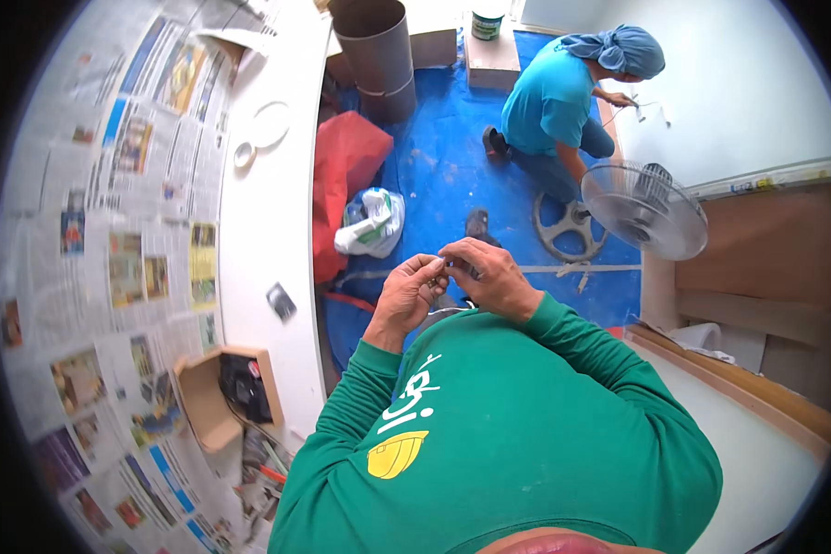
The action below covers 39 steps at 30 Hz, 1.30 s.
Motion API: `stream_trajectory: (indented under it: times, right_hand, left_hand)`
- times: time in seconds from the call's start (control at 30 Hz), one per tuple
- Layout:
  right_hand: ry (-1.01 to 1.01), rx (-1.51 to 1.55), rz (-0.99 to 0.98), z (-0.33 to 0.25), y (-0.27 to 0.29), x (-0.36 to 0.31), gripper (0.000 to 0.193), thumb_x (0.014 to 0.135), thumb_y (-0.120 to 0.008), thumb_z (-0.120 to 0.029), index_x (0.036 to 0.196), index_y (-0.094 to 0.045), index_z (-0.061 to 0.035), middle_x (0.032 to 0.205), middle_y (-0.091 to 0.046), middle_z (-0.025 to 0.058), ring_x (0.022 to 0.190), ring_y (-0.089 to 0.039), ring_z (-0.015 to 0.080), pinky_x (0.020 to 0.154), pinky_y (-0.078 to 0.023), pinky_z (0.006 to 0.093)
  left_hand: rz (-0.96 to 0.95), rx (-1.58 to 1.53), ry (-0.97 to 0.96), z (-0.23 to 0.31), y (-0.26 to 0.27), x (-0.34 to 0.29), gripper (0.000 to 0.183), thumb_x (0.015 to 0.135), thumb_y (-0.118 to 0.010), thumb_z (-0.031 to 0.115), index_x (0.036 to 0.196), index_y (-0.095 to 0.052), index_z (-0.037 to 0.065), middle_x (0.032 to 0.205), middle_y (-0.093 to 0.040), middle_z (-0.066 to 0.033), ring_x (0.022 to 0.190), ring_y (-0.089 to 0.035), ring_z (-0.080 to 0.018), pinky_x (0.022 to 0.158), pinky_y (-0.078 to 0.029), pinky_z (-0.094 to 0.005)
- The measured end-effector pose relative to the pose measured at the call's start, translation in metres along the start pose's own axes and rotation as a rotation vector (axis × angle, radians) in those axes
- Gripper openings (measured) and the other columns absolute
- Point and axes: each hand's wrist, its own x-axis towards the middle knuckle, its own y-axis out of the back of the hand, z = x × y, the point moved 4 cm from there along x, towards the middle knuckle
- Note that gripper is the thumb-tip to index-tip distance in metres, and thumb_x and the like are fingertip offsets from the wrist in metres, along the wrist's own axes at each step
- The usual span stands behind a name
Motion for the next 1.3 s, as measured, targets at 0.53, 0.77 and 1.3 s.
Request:
stream_trajectory:
  times: [0.53,0.77,1.3]
  right_hand:
    - [0.009,0.162,-0.023,0.132,0.117,0.327,0.020,0.096,-0.080,-0.010,0.111,-0.075,0.0021,0.103,-0.077,0.0151,0.091,-0.078,0.0287,0.083,-0.064,0.0391]
    - [-0.182,0.065,0.147,0.196,0.166,0.409,0.014,0.097,-0.079,-0.009,0.106,-0.076,0.0019,0.099,-0.076,0.0156,0.089,-0.077,0.0290,0.078,-0.061,0.0407]
    - [-0.613,0.191,0.567,0.316,0.311,0.625,0.027,0.100,-0.084,-0.023,0.108,-0.077,0.0016,0.091,-0.079,0.0102,0.082,-0.073,0.0143,0.075,-0.059,0.0327]
  left_hand:
    - [0.019,-0.094,-0.018,0.229,-0.056,0.262,0.016,0.108,-0.069,0.005,0.123,-0.070,-0.001,0.112,-0.076,-0.0094,0.098,-0.072,-0.0181,0.083,-0.059,-0.0275]
    - [-0.015,0.005,0.116,0.306,-0.084,0.398,0.017,0.106,-0.071,0.004,0.122,-0.071,-0.001,0.112,-0.075,-0.0115,0.097,-0.072,-0.0186,0.081,-0.061,-0.0283]
    - [-0.212,0.187,0.480,0.471,-0.161,0.691,0.022,0.103,-0.074,0.005,0.122,-0.071,-0.005,0.108,-0.075,-0.0112,0.094,-0.070,-0.0184,0.081,-0.058,-0.0276]
